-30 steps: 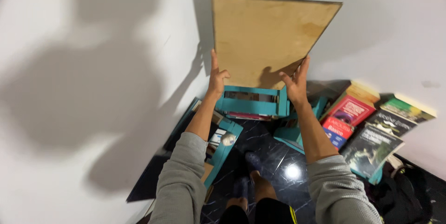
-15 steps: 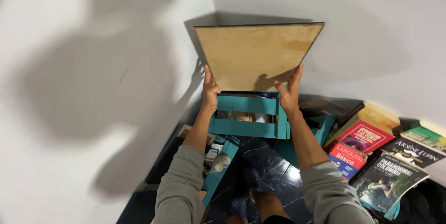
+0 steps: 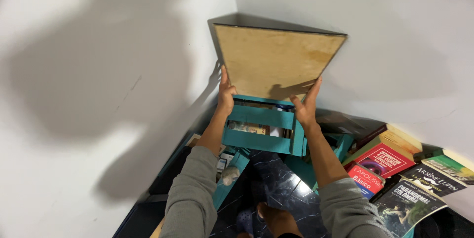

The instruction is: The person wipes a turquoise wooden crate with a yellow cloth, then places a flat wooden board on top. They pick up a large open book from a nearby table and place it on the crate, then wipe the crate again.

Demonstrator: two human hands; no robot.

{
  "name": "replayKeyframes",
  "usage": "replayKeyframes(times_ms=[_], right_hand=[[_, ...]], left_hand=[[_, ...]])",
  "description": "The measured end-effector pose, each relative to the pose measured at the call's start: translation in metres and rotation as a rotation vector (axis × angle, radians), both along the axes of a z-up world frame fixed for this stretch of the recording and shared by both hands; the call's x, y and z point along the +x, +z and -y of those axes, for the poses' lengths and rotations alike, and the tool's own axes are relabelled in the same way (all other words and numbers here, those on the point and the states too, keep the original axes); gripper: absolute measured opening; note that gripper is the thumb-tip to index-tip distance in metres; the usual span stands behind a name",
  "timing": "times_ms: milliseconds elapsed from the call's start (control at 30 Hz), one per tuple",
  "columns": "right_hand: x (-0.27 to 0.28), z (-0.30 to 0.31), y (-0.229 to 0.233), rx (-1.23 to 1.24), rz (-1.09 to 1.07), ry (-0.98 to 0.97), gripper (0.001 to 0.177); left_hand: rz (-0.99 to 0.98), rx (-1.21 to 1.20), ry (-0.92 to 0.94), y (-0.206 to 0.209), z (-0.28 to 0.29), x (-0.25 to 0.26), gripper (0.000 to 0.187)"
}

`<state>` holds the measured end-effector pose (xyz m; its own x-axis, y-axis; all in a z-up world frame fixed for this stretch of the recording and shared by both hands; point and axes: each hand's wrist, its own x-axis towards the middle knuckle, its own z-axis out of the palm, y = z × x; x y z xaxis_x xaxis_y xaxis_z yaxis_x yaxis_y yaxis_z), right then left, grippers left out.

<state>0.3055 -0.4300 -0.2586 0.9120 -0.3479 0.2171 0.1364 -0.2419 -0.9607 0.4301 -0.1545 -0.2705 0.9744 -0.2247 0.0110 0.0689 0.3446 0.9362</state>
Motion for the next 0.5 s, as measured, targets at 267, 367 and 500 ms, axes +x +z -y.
replayKeyframes(times_ms=[267,367,500], right_hand=[[0.003,-0.008,0.01,-0.116,-0.097,0.013,0.115],[0.001,-0.014,0.027,-0.135,-0.1,0.005,0.113],[-0.003,-0.018,0.044,-0.142,-0.159,-0.015,0.113]], left_hand=[[-0.031,0.011,0.024,0.016,-0.004,-0.005,0.109],[-0.036,0.036,-0.003,0.01,-0.005,0.0,0.108],[-0.036,0.131,-0.032,0.053,-0.001,-0.011,0.111]])
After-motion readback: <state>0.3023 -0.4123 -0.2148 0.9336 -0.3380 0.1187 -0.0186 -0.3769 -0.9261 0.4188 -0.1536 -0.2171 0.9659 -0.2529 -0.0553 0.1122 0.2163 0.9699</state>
